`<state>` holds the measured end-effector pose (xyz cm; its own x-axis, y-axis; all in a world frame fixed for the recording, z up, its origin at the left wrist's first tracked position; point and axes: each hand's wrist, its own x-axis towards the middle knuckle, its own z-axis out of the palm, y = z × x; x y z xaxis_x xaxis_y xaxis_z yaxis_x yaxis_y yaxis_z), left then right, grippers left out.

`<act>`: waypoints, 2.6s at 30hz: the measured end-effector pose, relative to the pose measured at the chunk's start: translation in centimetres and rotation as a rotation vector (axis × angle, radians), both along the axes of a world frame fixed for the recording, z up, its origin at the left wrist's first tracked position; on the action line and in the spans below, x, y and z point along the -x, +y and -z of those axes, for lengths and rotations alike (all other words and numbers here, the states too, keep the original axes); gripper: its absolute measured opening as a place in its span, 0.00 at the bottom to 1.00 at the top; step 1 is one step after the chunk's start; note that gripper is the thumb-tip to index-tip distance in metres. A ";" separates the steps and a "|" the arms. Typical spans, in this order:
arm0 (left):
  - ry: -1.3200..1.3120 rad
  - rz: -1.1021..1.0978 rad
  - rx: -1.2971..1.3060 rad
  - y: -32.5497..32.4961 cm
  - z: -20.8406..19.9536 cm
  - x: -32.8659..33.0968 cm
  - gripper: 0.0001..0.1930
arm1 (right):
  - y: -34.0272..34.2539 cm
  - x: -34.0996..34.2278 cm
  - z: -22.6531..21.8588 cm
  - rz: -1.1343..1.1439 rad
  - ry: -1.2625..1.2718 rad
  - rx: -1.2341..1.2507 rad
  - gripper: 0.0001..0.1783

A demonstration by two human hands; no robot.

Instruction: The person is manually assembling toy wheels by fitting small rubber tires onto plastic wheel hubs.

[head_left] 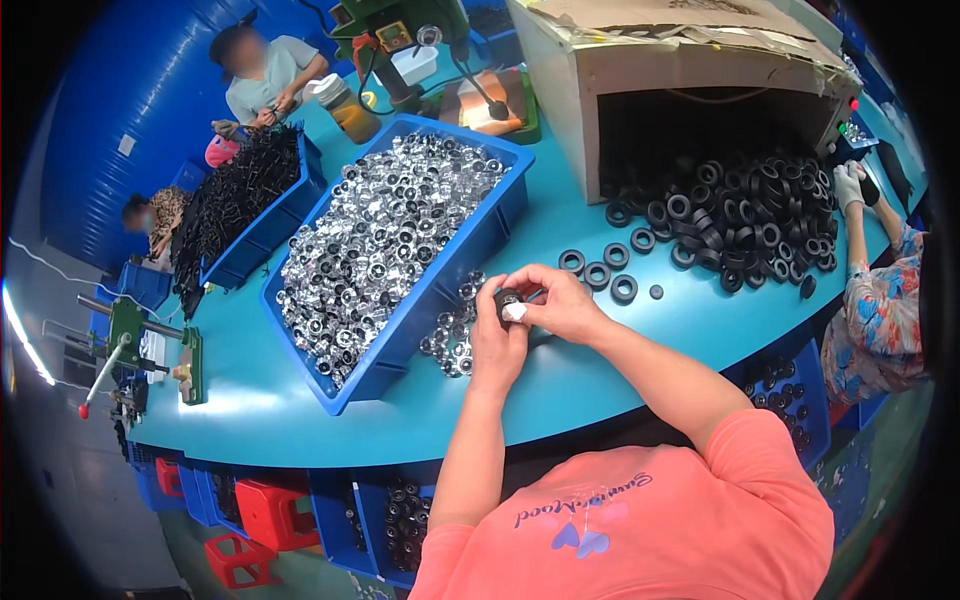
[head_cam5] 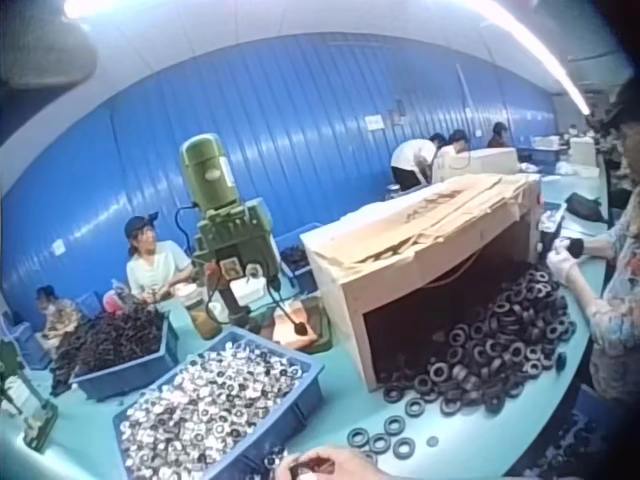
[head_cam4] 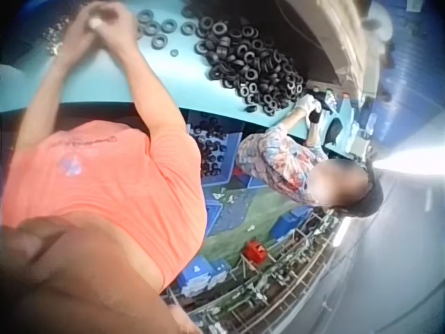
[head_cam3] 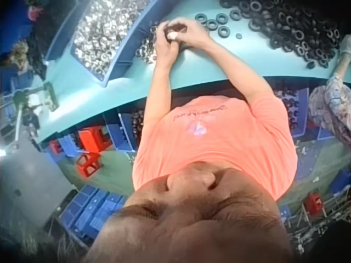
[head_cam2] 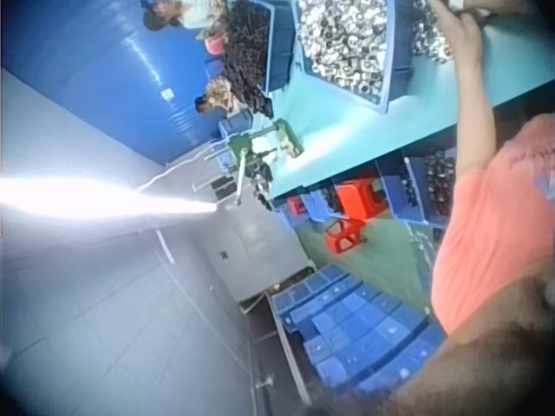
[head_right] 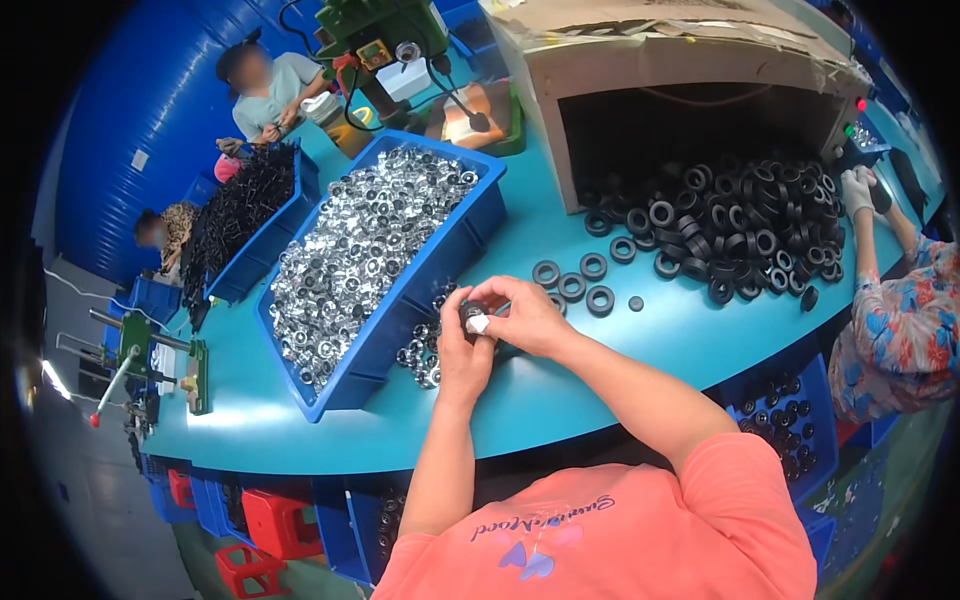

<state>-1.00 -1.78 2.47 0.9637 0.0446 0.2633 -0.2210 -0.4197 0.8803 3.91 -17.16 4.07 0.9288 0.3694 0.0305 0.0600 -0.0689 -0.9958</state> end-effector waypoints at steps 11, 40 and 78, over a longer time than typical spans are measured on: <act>-0.134 -0.054 -0.222 -0.7 0.0 0.2 0.34 | 0.3 -0.1 0.7 0.128 0.083 -0.043 0.10; -0.025 0.006 0.300 -0.6 0.9 -0.5 0.26 | -0.9 -1.2 0.3 -0.083 0.193 -0.087 0.18; 0.177 0.045 0.799 1.2 1.4 -1.0 0.12 | -0.5 -1.1 0.8 -0.116 0.271 -0.254 0.18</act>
